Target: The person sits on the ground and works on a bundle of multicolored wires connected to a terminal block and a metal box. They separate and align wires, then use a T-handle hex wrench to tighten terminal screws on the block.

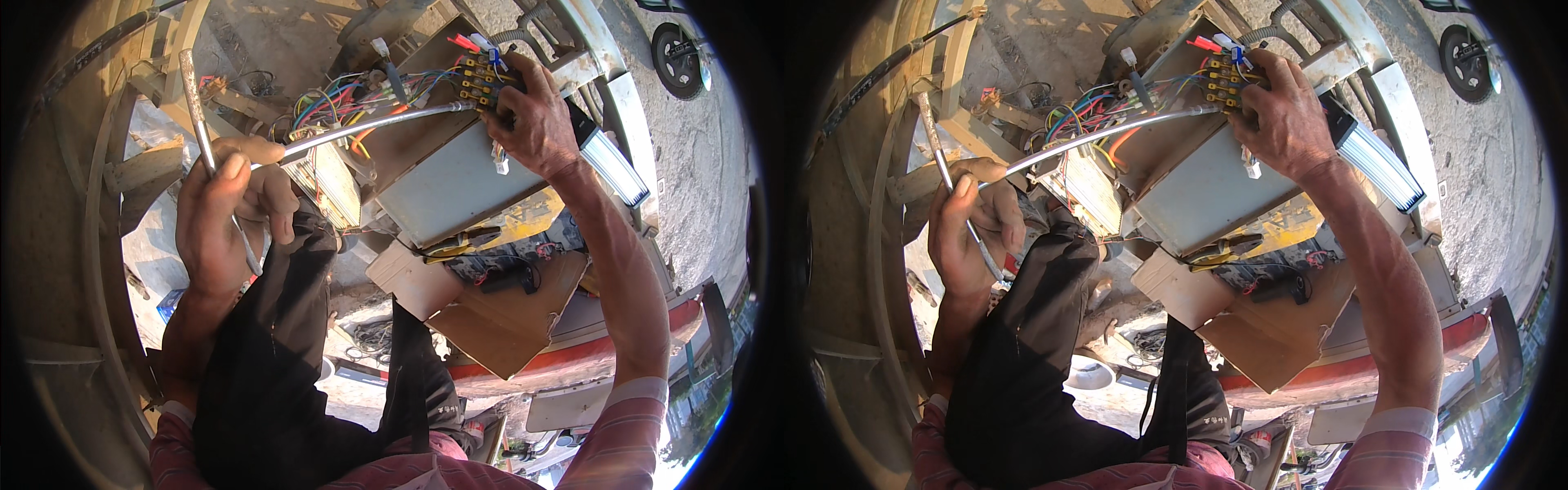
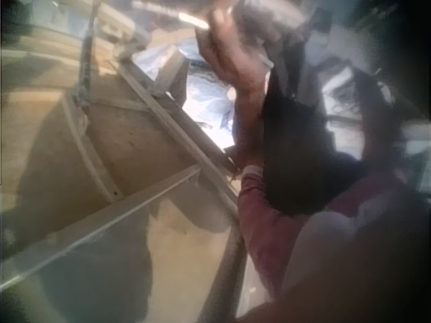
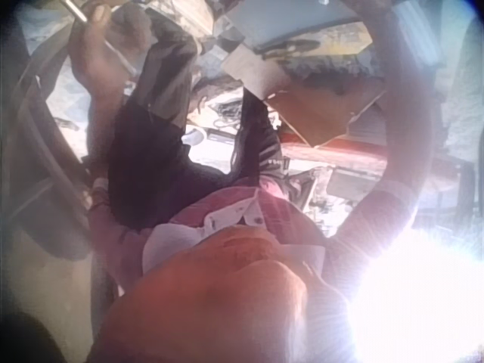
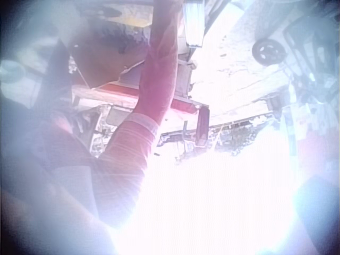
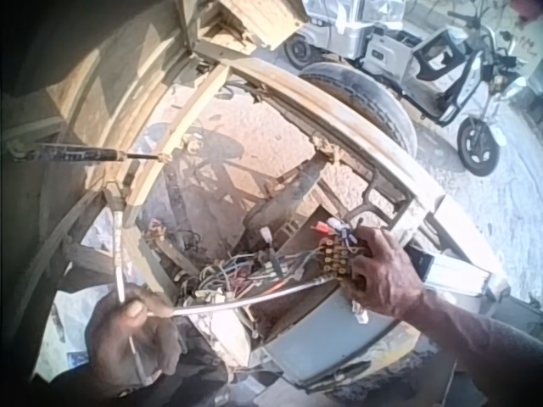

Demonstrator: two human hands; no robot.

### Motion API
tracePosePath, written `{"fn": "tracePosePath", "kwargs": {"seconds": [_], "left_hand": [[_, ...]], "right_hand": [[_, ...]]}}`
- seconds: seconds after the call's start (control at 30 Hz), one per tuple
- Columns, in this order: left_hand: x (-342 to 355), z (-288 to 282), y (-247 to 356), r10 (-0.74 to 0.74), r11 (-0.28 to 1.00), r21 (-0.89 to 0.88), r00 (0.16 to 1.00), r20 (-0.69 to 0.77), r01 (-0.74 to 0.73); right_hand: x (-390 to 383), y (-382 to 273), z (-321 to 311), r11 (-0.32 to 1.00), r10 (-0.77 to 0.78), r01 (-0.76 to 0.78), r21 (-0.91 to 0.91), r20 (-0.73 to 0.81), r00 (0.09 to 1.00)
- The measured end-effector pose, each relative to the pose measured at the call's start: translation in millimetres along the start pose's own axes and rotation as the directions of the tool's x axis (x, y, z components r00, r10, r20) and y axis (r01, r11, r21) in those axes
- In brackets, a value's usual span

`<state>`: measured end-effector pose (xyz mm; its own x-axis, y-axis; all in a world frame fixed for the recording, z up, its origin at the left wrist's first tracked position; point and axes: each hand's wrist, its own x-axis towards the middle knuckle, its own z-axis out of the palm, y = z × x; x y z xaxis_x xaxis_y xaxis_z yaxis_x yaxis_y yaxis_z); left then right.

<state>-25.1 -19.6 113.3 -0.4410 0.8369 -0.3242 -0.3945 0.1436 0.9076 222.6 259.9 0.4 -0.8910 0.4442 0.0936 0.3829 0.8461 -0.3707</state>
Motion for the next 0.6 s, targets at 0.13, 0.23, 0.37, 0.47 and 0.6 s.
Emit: {"fn": "tracePosePath", "kwargs": {"seconds": [0.13,0.23,0.37,0.47,0.6], "left_hand": [[1.0,-3.8,-2.5,-0.032,0.998,-0.051,0.999,-0.020,0.031],[3.5,-6.2,-0.3,-0.232,0.931,-0.307,0.969,-0.090,0.195],[-4.0,1.7,8.6,-0.322,0.874,-0.385,0.947,0.003,0.298],[-8.9,9.6,20.9,-0.036,0.942,0.336,0.986,0.165,-0.021],[3.4,10.3,37.4,0.205,0.211,0.830,0.853,0.480,-0.517]], "right_hand": [[-0.1,-0.3,0.2,1.000,0.005,-0.005,-0.003,0.001,1.000],[-0.3,-0.7,0.0,1.000,0.011,-0.011,-0.002,0.002,1.000],[0.3,-0.8,0.7,1.000,0.007,-0.007,-0.008,-0.008,1.000],[0.5,-1.4,0.4,1.000,0.006,-0.006,-0.014,-0.006,1.000],[0.3,-1.6,0.2,1.000,0.004,-0.004,-0.029,-0.003,1.000]]}}
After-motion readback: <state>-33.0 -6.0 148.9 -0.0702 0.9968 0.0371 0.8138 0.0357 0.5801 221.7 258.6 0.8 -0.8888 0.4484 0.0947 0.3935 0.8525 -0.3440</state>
